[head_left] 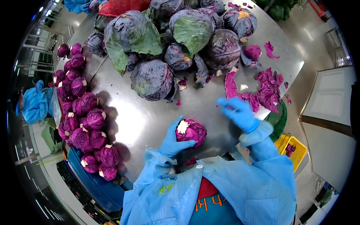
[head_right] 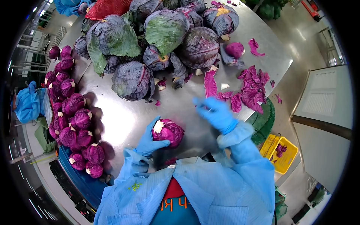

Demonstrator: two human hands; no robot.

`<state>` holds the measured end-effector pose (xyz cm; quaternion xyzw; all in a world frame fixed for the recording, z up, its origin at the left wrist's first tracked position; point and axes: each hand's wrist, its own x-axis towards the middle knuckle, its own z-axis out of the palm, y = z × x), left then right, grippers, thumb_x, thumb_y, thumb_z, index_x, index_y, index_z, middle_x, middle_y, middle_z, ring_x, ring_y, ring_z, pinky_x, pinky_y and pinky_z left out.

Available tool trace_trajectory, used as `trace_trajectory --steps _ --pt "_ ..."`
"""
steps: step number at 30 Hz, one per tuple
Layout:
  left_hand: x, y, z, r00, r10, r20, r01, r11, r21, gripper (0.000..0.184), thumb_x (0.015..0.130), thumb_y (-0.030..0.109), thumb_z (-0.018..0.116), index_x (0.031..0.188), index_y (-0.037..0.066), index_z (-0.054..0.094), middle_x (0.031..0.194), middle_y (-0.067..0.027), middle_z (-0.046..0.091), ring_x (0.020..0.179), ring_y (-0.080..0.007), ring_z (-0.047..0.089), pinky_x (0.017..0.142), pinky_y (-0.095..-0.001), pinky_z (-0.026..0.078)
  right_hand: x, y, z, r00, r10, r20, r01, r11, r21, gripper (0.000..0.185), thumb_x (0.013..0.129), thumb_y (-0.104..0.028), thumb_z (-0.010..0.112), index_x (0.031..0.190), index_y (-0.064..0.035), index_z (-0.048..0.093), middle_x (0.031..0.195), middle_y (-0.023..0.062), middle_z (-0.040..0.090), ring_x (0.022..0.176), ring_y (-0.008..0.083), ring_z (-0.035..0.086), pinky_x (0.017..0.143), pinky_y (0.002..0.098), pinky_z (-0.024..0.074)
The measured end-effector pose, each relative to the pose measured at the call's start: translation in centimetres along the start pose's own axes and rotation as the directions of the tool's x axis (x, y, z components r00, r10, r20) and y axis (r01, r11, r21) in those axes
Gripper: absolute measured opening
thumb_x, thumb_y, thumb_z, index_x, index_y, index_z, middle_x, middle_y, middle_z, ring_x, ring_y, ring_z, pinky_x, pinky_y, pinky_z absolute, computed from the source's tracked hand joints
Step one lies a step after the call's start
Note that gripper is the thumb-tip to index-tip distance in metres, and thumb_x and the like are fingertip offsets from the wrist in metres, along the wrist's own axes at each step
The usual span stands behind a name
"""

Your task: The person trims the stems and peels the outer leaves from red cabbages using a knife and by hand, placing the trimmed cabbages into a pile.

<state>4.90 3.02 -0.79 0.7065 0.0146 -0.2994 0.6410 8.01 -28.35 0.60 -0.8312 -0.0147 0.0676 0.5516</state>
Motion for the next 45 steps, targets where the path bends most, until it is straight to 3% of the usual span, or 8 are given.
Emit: trace_trajectory --steps 6,12,19,27,32,37,39,45 --pt "-1.6 0.2 2.3 0.989 -0.015 -0.145 -0.025 0.963 -0.270 0.106 0.061 0.013 0.090 0.145 0.000 0.027 0.139 -0.0145 0.041 0.126 -0.0246 0.044 0.107 -0.0370 0.037 -4.3 -0.6 8.9 0.973 -0.010 0.231 -0.039 0.978 0.205 0.051 0.088 -0.033 0.068 0.133 -0.0137 0.055 0.117 0.0113 0.061 0.102 0.0222 0.060 0.090 0.0334 0.0479" --pt "-2.4 -1.0 3.6 0.968 -0.021 -0.249 -0.053 0.956 -0.288 0.110 0.058 0.010 0.090 0.146 -0.002 0.025 0.140 -0.0149 0.040 0.127 -0.0244 0.043 0.108 -0.0360 0.036 -7.8 -3.0 10.5 0.996 0.092 0.003 -0.092 0.996 0.006 0.053 0.089 -0.032 0.066 0.137 -0.0171 0.050 0.125 0.0128 0.056 0.107 0.0273 0.061 0.090 0.0336 0.0494" --pt "-2.6 -1.1 3.8 0.963 -0.003 -0.268 -0.067 0.965 -0.254 0.109 0.058 0.011 0.089 0.145 -0.001 0.026 0.139 -0.0143 0.041 0.127 -0.0246 0.043 0.108 -0.0363 0.036 -8.2 -1.0 10.7 0.991 0.126 -0.054 -0.111 0.968 0.226 0.032 0.081 -0.013 0.075 0.111 -0.0073 0.067 0.101 0.0093 0.065 0.093 0.0193 0.065 0.081 0.0286 0.0509" --pt "-2.1 -1.6 2.2 0.989 0.030 -0.147 -0.077 0.942 -0.327 0.105 0.057 0.013 0.089 0.143 0.000 0.030 0.137 -0.0139 0.044 0.126 -0.0248 0.045 0.108 -0.0365 0.036 -4.4 0.0 8.4 0.918 0.233 0.321 -0.376 0.770 0.516 0.007 0.083 -0.001 0.071 0.089 -0.0020 0.068 0.095 0.0082 0.070 0.084 0.0153 0.065 0.077 0.0271 0.0518" --pt "-2.1 -1.6 2.2 0.984 0.073 -0.162 -0.106 0.973 -0.205 0.105 0.057 0.013 0.090 0.143 0.000 0.031 0.136 -0.0137 0.044 0.126 -0.0250 0.045 0.108 -0.0364 0.036 -0.9 -2.3 3.8 0.956 0.292 -0.033 -0.173 0.649 0.741 0.026 0.085 -0.008 0.071 0.110 -0.0033 0.067 0.100 0.0066 0.071 0.076 0.0093 0.060 0.064 0.0224 0.0477" --pt "-1.9 -1.7 2.6 0.983 0.040 -0.179 -0.092 0.952 -0.291 0.105 0.057 0.013 0.090 0.143 0.000 0.030 0.136 -0.0136 0.044 0.125 -0.0248 0.045 0.108 -0.0366 0.036 0.7 -0.8 2.1 0.915 0.113 -0.387 -0.011 0.967 0.256 0.041 0.084 -0.012 0.073 0.124 -0.0084 0.063 0.103 0.0008 0.067 0.080 0.0088 0.057 0.068 0.0233 0.0472" --pt "-1.9 -2.0 2.7 0.976 0.018 -0.219 -0.078 0.960 -0.269 0.105 0.058 0.012 0.090 0.143 0.000 0.030 0.136 -0.0137 0.044 0.125 -0.0247 0.045 0.108 -0.0367 0.037 -1.7 -0.4 3.9 0.997 0.009 -0.079 -0.012 0.999 -0.037 0.049 0.082 -0.016 0.075 0.128 -0.0109 0.061 0.102 0.0041 0.063 0.082 0.0134 0.057 0.072 0.0252 0.0468" --pt "-1.9 -1.1 3.8 0.957 -0.037 -0.286 -0.058 0.946 -0.318 0.105 0.057 0.009 0.089 0.143 0.000 0.030 0.136 -0.0137 0.044 0.123 -0.0241 0.046 0.106 -0.0369 0.039 -5.1 -3.5 9.7 0.998 -0.060 0.016 0.059 0.994 0.089 0.042 0.082 -0.017 0.074 0.123 -0.0125 0.064 0.101 0.0080 0.061 0.096 0.0213 0.059 0.084 0.0286 0.0480"
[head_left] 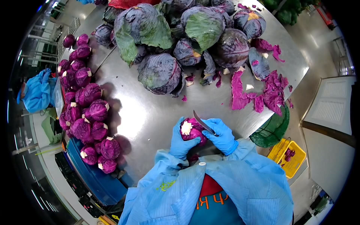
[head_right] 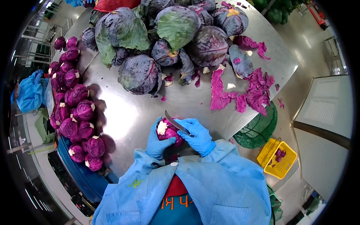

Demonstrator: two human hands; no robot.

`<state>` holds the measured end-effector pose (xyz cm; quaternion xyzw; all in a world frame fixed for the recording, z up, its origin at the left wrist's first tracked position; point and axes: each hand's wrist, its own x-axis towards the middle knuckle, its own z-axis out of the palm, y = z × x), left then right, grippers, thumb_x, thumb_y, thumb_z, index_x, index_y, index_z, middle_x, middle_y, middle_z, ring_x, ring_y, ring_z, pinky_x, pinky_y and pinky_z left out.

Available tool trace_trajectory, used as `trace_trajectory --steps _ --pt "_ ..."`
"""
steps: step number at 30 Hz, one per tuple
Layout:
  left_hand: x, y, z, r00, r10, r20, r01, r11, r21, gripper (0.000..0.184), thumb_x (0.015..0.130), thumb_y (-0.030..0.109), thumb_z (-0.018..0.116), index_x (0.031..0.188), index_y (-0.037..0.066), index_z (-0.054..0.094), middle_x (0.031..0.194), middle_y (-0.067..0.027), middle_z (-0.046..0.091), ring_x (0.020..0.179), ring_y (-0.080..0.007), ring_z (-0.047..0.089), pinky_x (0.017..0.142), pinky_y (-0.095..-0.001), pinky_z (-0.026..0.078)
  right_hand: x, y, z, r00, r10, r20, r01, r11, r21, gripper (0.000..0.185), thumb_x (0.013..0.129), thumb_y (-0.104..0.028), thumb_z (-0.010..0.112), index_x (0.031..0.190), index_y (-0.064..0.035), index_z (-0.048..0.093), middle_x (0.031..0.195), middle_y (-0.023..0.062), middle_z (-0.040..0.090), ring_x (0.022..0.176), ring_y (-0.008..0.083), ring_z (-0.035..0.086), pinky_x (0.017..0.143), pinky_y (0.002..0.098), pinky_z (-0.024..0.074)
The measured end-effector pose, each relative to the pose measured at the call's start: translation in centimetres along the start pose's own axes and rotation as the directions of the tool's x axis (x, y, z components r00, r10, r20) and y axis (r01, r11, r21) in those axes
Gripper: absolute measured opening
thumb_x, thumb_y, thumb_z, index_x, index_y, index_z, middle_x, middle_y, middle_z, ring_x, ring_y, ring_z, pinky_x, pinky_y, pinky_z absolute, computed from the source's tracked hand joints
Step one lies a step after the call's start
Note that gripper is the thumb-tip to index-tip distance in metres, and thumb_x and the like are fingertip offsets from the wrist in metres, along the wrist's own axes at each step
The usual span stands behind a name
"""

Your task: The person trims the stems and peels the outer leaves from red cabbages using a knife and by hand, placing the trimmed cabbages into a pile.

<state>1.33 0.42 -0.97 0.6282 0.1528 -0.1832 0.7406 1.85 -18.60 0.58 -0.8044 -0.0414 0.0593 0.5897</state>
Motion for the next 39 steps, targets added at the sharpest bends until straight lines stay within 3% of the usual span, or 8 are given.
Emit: trace_trajectory --steps 15,18,21,23,26,30,34,39 --pt "0.3 -0.2 -0.6 0.995 0.058 0.082 -0.065 0.994 0.088 0.106 0.054 0.011 0.090 0.143 0.001 0.031 0.134 -0.0136 0.045 0.123 -0.0243 0.046 0.106 -0.0357 0.038 1.5 3.1 -1.4 0.957 0.171 0.233 -0.243 0.912 0.331 0.018 0.080 -0.002 0.074 0.098 -0.0035 0.069 0.090 0.0064 0.069 0.086 0.0148 0.065 0.078 0.0272 0.0514" --pt "0.6 -0.5 -0.7 0.996 0.044 0.073 -0.049 0.997 0.061 0.106 0.054 0.012 0.090 0.142 0.001 0.032 0.134 -0.0133 0.045 0.123 -0.0242 0.046 0.107 -0.0356 0.038 2.0 1.7 -1.5 0.971 0.177 0.161 -0.198 0.972 0.125 0.019 0.082 -0.005 0.073 0.101 -0.0045 0.070 0.089 0.0042 0.067 0.080 0.0122 0.062 0.074 0.0255 0.0492" --pt "0.2 0.1 -0.5 0.983 0.111 0.149 -0.127 0.986 0.106 0.105 0.054 0.013 0.090 0.141 0.000 0.032 0.133 -0.0130 0.044 0.123 -0.0243 0.046 0.107 -0.0356 0.037 4.1 0.2 -2.8 0.939 0.004 -0.343 0.054 0.986 0.160 0.026 0.083 -0.007 0.073 0.108 -0.0054 0.068 0.088 0.0027 0.063 0.076 0.0098 0.057 0.072 0.0244 0.0464" --pt "0.1 -0.3 -0.9 0.988 0.086 0.132 -0.099 0.991 0.094 0.103 0.056 0.012 0.089 0.142 0.000 0.032 0.134 -0.0130 0.045 0.124 -0.0243 0.046 0.107 -0.0361 0.037 5.9 -3.5 -4.5 0.827 0.205 -0.523 0.063 0.891 0.449 0.032 0.081 -0.008 0.073 0.112 -0.0050 0.066 0.090 0.0022 0.060 0.079 0.0084 0.055 0.072 0.0249 0.0456" --pt "0.4 0.3 -2.0 0.992 0.057 0.109 -0.041 0.989 -0.143 0.095 0.061 0.009 0.085 0.141 0.000 0.035 0.133 -0.0121 0.049 0.123 -0.0258 0.049 0.107 -0.0385 0.038 6.9 1.4 -8.0 0.797 -0.110 -0.594 -0.060 0.964 -0.260 0.052 0.082 -0.003 0.070 0.131 -0.0073 0.055 0.111 0.0036 0.057 0.091 0.0130 0.055 0.076 0.0257 0.0469" --pt "-0.5 -0.7 -5.9 0.965 -0.191 0.182 0.264 0.699 -0.665 0.083 0.070 0.025 0.077 0.141 0.004 0.038 0.136 -0.0148 0.050 0.125 -0.0337 0.050 0.107 -0.0471 0.041 4.7 2.8 -7.5 0.858 0.173 -0.483 -0.098 0.979 0.178 0.050 0.092 -0.007 0.058 0.141 -0.0111 0.046 0.117 0.0025 0.056 0.080 0.0085 0.053 0.066 0.0207 0.0450" --pt "-0.8 -0.2 -7.5 0.970 0.094 0.223 0.187 0.291 -0.938 0.096 0.068 0.042 0.079 0.145 0.011 0.033 0.146 -0.0201 0.037 0.133 -0.0442 0.037 0.099 -0.0648 0.042 2.8 3.4 -5.1 0.879 0.404 -0.252 -0.247 0.839 0.486 0.046 0.095 -0.012 0.054 0.140 -0.0070 0.046 0.115 0.0033 0.059 0.055 0.0023 0.046 0.044 0.0146 0.0329" --pt "-0.1 2.3 -10.1 0.927 0.323 0.192 0.140 0.179 -0.974 0.102 0.067 0.046 0.080 0.148 0.016 0.027 0.151 -0.0203 0.025 0.139 -0.0467 0.023 0.099 -0.0712 0.037 2.7 3.0 -1.4 0.924 0.369 -0.100 -0.288 0.843 0.455 0.044 0.096 -0.013 0.055 0.139 -0.0097 0.048 0.094 -0.0003 0.064 0.049 0.0015 0.042 0.041 0.0167 0.0336"
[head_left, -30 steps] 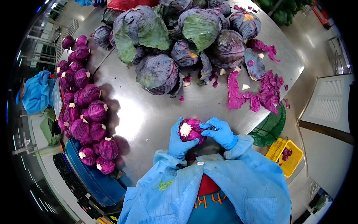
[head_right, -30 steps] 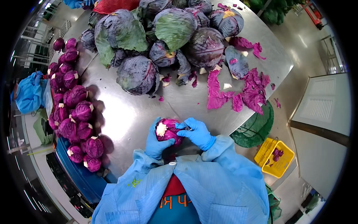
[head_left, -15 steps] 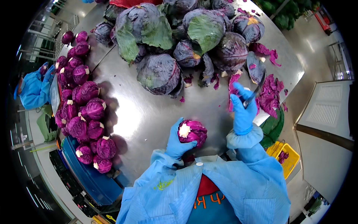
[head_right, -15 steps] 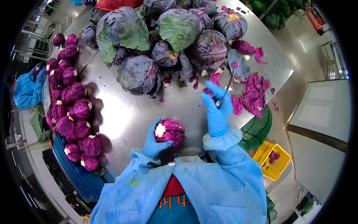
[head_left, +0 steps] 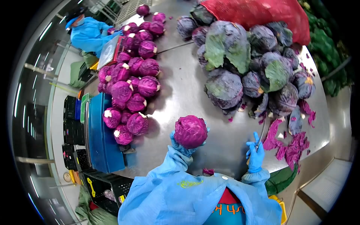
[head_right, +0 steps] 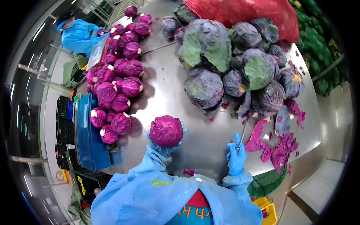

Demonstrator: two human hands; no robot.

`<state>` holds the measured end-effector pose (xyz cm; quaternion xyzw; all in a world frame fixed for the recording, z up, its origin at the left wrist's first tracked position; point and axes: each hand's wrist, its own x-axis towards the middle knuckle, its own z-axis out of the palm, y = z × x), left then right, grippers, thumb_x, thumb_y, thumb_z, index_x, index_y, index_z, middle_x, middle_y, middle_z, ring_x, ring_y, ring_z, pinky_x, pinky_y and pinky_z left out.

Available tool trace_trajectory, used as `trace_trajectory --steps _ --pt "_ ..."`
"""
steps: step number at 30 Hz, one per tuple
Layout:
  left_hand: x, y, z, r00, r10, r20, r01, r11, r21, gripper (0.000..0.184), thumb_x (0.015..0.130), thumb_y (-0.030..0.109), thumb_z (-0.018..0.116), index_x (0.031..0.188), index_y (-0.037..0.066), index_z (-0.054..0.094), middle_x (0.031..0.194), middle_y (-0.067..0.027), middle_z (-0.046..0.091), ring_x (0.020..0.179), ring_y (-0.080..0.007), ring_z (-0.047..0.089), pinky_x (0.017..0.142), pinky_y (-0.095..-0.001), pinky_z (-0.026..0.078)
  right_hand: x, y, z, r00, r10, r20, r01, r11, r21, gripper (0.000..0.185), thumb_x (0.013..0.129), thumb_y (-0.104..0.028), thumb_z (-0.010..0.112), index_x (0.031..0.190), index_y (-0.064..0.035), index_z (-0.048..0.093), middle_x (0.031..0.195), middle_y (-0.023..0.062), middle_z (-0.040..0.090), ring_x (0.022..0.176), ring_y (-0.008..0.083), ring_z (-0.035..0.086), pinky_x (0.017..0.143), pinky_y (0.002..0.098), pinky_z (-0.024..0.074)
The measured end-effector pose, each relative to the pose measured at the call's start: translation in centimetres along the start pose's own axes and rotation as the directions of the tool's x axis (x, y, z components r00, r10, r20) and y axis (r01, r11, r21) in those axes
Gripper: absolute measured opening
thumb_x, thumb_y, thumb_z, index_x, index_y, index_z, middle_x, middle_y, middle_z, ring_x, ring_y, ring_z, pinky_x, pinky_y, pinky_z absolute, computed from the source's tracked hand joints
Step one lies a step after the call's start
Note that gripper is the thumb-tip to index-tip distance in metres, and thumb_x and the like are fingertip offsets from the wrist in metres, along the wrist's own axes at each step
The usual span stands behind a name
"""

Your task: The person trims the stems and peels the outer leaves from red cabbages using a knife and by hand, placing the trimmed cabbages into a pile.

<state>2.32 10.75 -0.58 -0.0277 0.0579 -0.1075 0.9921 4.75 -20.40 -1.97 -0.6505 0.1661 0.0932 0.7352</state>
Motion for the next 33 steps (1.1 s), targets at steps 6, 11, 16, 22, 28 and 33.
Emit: trace_trajectory --steps 6,11,16,22,28,33 --pt "-1.9 3.3 2.1 0.880 0.470 -0.061 -0.301 0.654 0.694 0.100 0.063 0.034 0.085 0.144 0.005 0.034 0.138 -0.0160 0.046 0.129 -0.0322 0.045 0.108 -0.0439 0.039 -0.2 0.9 2.3 0.982 0.008 0.188 0.030 0.980 -0.195 0.048 0.091 -0.009 0.062 0.138 -0.0106 0.051 0.082 -0.0035 0.062 0.055 0.0013 0.043 0.049 0.0177 0.0374" --pt "-1.7 4.3 6.4 0.719 0.599 0.352 0.023 -0.526 0.850 0.103 0.052 0.026 0.090 0.138 0.001 0.038 0.127 -0.0132 0.047 0.119 -0.0265 0.048 0.105 -0.0369 0.039 0.1 1.3 3.5 0.946 -0.010 0.323 0.142 0.911 -0.388 0.043 0.092 -0.014 0.062 0.134 -0.0093 0.054 0.080 -0.0017 0.064 0.060 0.0027 0.047 0.054 0.0215 0.0411" --pt "-1.9 3.9 5.5 0.654 0.657 0.375 0.131 -0.586 0.800 0.102 0.050 0.033 0.089 0.135 0.002 0.040 0.126 -0.0185 0.046 0.116 -0.0345 0.047 0.104 -0.0425 0.039 0.3 -1.1 6.7 0.888 -0.086 0.451 0.331 0.801 -0.499 0.033 0.098 -0.031 0.053 0.121 -0.0089 0.063 0.078 0.0072 0.068 0.061 0.0123 0.059 0.059 0.0292 0.0480" --pt "-1.5 4.0 4.6 0.648 0.681 0.341 0.252 -0.614 0.748 0.104 0.051 0.037 0.088 0.136 0.002 0.040 0.127 -0.0202 0.046 0.118 -0.0375 0.044 0.104 -0.0452 0.038 0.7 -3.1 10.5 0.837 -0.137 0.530 0.440 0.745 -0.501 0.029 0.099 -0.029 0.050 0.109 -0.0084 0.069 0.074 0.0098 0.066 0.063 0.0202 0.063 0.062 0.0333 0.0491" --pt "3.5 9.8 2.3 0.551 0.766 0.332 0.175 -0.495 0.851 0.106 0.049 0.040 0.087 0.135 0.002 0.040 0.127 -0.0193 0.045 0.121 -0.0353 0.043 0.107 -0.0432 0.035 1.7 1.7 7.9 0.908 -0.021 0.417 0.273 0.786 -0.555 0.027 0.098 -0.028 0.052 0.108 -0.0093 0.069 0.069 0.0064 0.064 0.055 0.0127 0.057 0.054 0.0310 0.0459" --pt "13.1 16.9 2.8 0.480 0.763 0.432 0.314 -0.609 0.728 0.107 0.048 0.043 0.085 0.136 0.002 0.040 0.131 -0.0217 0.044 0.122 -0.0387 0.042 0.107 -0.0449 0.034 0.9 4.0 6.3 0.943 0.157 0.293 -0.052 0.940 -0.337 0.035 0.101 -0.030 0.047 0.107 -0.0027 0.067 0.066 0.0018 0.060 0.046 0.0044 0.045 0.042 0.0201 0.0367"
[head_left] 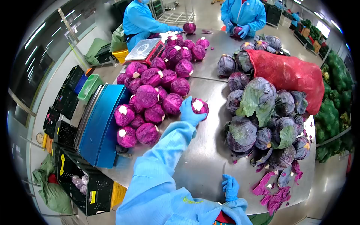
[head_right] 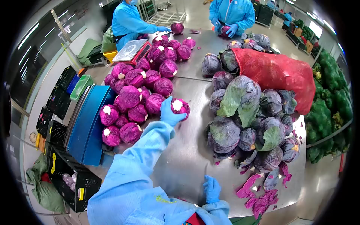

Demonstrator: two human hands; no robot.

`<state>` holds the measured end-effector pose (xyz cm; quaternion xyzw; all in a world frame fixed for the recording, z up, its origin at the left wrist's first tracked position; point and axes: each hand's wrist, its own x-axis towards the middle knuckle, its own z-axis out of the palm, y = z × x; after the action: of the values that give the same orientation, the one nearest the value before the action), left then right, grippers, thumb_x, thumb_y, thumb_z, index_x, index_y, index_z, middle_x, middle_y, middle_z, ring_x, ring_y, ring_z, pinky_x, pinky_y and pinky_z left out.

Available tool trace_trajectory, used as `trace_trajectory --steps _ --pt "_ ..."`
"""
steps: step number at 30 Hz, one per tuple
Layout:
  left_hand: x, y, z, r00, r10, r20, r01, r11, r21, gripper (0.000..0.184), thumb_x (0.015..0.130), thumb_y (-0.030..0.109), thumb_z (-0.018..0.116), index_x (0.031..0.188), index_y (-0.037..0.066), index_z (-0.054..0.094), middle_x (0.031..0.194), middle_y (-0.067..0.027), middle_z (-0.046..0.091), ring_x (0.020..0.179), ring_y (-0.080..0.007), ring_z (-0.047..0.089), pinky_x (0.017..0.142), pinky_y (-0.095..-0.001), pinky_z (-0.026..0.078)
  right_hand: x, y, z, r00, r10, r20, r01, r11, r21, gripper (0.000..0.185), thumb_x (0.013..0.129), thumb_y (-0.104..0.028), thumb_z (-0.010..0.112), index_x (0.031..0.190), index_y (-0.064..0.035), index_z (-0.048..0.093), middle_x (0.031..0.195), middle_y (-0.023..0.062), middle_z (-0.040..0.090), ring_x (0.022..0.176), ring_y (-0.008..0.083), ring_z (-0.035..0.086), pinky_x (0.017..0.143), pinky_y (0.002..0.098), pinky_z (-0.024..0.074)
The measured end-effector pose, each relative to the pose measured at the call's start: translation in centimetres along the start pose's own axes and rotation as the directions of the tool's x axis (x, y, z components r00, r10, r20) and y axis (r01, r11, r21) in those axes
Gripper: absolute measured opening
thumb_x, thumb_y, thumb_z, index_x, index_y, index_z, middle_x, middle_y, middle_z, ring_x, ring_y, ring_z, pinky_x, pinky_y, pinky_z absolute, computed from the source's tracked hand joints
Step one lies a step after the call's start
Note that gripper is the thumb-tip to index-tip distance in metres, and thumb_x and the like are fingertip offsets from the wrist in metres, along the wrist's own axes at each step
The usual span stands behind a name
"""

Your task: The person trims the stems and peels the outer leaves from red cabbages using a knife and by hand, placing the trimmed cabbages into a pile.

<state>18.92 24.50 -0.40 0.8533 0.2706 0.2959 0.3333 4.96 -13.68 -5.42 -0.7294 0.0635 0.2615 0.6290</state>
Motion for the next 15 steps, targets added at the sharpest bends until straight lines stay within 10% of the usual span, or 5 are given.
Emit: trace_trajectory --steps 7,9,11,15 --pt "12.9 1.6 9.0 0.982 -0.045 -0.185 0.072 0.987 0.141 0.088 0.052 0.041 0.081 0.125 0.006 0.046 0.123 -0.0206 0.049 0.115 -0.0392 0.048 0.099 -0.0486 0.039 -0.1 -0.6 0.3 0.999 0.002 -0.032 -0.001 0.998 0.059 0.034 0.100 -0.027 0.048 0.106 0.0006 0.067 0.068 0.0034 0.061 0.047 0.0058 0.048 0.044 0.0199 0.0380" --pt "15.6 2.5 8.8 0.982 -0.187 -0.010 0.187 0.973 0.133 0.093 0.051 0.044 0.083 0.126 0.003 0.045 0.121 -0.0214 0.052 0.115 -0.0396 0.050 0.099 -0.0493 0.040 0.1 0.1 -0.1 0.999 0.037 -0.035 -0.033 0.992 0.119 0.035 0.100 -0.029 0.050 0.106 0.0009 0.067 0.070 0.0046 0.063 0.048 0.0065 0.050 0.045 0.0199 0.0391" --pt "17.2 0.4 11.7 0.966 -0.037 -0.256 0.090 0.976 0.197 0.075 0.056 0.037 0.080 0.115 0.006 0.046 0.117 -0.0197 0.052 0.106 -0.0391 0.053 0.091 -0.0506 0.043 0.1 -0.4 -0.3 0.993 0.112 -0.034 -0.106 0.985 0.133 0.036 0.100 -0.030 0.050 0.106 0.0003 0.068 0.071 0.0050 0.063 0.049 0.0071 0.052 0.046 0.0200 0.0407" --pt "18.4 -0.1 11.6 0.946 -0.167 -0.277 0.231 0.949 0.216 0.088 0.061 0.039 0.079 0.130 0.003 0.038 0.124 -0.0230 0.049 0.116 -0.0435 0.047 0.100 -0.0515 0.039 0.3 0.1 -0.6 0.993 0.117 -0.022 -0.112 0.980 0.167 0.033 0.100 -0.029 0.051 0.107 -0.0035 0.069 0.075 0.0043 0.064 0.051 0.0070 0.053 0.048 0.0215 0.0441"
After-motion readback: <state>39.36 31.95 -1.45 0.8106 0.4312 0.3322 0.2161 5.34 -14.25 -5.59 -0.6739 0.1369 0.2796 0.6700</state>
